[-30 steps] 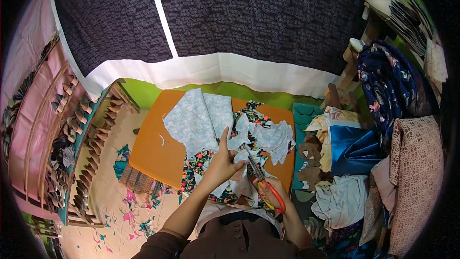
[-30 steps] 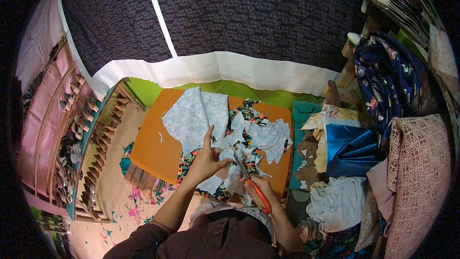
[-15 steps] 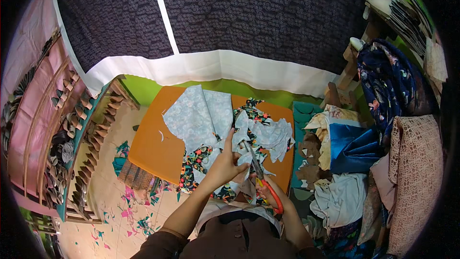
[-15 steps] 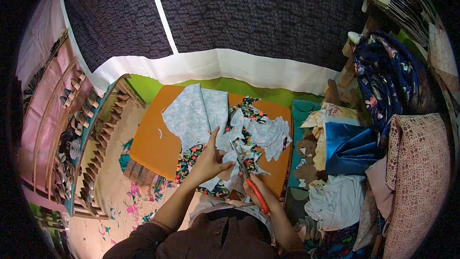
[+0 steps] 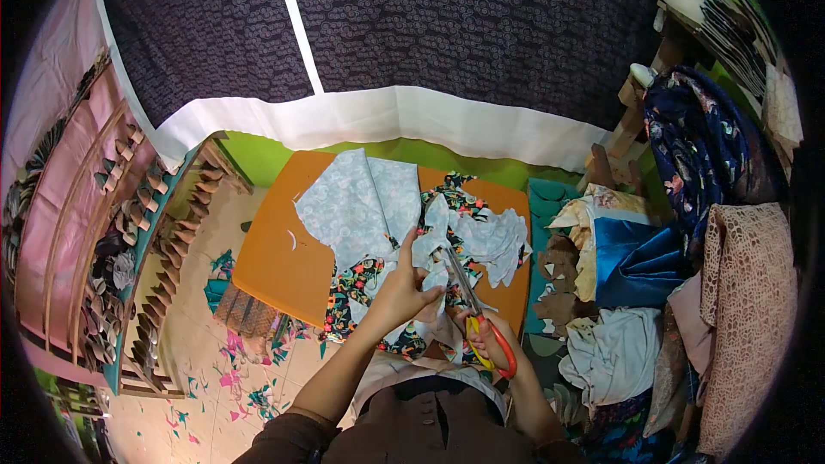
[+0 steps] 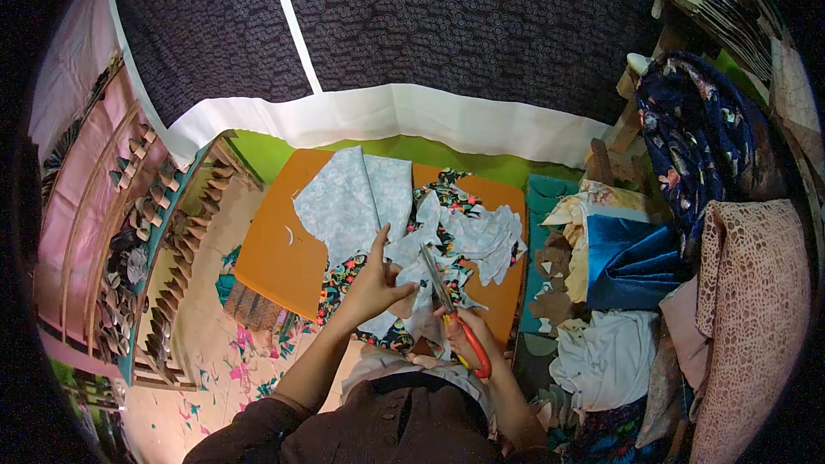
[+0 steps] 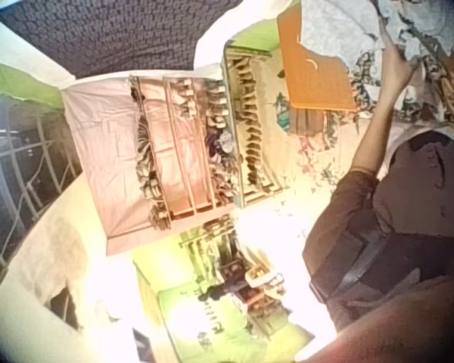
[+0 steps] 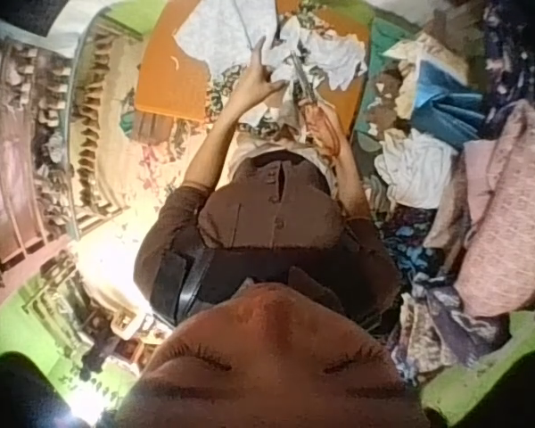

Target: Cutting fabric with patterns into specific shapes using scissors.

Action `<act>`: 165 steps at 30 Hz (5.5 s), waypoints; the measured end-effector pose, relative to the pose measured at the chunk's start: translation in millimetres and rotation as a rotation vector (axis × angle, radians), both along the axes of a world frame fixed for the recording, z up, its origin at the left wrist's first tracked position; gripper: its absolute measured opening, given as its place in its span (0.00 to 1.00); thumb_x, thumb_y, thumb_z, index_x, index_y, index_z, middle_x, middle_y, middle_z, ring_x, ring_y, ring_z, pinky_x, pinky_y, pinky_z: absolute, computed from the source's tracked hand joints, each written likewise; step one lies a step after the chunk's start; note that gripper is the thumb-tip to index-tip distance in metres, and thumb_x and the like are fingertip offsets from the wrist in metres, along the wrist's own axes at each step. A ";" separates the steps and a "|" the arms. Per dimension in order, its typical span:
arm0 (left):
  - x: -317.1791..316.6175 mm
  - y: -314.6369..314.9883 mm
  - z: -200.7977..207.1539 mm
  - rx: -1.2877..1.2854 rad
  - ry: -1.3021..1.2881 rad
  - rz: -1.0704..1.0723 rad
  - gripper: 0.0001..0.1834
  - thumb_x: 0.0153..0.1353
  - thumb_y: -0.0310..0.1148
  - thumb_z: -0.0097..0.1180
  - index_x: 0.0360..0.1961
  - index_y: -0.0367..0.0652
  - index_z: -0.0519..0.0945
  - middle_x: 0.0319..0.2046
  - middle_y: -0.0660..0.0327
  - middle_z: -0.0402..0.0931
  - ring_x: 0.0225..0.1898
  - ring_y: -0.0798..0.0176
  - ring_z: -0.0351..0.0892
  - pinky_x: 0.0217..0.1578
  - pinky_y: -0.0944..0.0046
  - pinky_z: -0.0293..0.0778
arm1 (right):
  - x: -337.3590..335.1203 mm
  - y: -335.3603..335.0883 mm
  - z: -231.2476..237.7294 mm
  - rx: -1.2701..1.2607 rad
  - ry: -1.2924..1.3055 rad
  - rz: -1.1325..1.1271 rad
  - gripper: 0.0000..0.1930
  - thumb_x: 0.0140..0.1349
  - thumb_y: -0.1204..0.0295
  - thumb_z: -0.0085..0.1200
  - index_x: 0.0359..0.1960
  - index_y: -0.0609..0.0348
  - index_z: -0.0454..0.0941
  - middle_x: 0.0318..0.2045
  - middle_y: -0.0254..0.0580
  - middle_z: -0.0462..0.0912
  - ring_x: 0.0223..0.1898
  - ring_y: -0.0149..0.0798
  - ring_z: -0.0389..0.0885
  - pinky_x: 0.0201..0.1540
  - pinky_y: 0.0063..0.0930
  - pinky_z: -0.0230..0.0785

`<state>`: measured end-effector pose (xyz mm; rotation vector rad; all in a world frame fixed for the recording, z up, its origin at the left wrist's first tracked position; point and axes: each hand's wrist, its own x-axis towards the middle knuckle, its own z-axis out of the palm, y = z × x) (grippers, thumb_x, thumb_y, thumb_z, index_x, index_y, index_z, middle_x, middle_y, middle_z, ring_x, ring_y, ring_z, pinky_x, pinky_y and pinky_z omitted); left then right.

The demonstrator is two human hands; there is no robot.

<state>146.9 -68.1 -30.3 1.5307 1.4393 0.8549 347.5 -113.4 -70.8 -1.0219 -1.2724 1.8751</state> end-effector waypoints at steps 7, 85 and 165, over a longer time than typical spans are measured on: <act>-5.4 6.2 -16.8 -0.031 -0.204 0.059 0.39 0.46 0.26 0.58 0.58 0.41 0.50 0.28 0.62 0.71 0.25 0.73 0.68 0.27 0.73 0.66 | -20.3 6.1 -24.2 -0.134 -0.026 -0.242 0.17 0.59 0.66 0.45 0.48 0.57 0.62 0.20 0.27 0.62 0.18 0.17 0.57 0.17 0.10 0.52; -149.3 43.3 -31.5 0.041 -0.829 0.239 0.11 0.54 0.26 0.51 0.39 0.38 0.68 0.33 0.63 0.71 0.34 0.72 0.70 0.35 0.71 0.70 | -224.4 22.6 -18.2 0.114 0.022 -0.196 0.31 0.52 0.44 0.43 0.46 0.58 0.59 0.23 0.29 0.60 0.20 0.19 0.54 0.20 0.10 0.49; -163.3 59.6 -23.6 -0.231 -0.680 -0.268 0.37 0.50 0.20 0.53 0.60 0.41 0.50 0.39 0.61 0.71 0.36 0.72 0.70 0.35 0.74 0.66 | -192.1 12.3 -1.9 0.002 -0.042 -0.267 0.32 0.51 0.43 0.46 0.43 0.61 0.62 0.22 0.29 0.62 0.19 0.19 0.56 0.19 0.10 0.47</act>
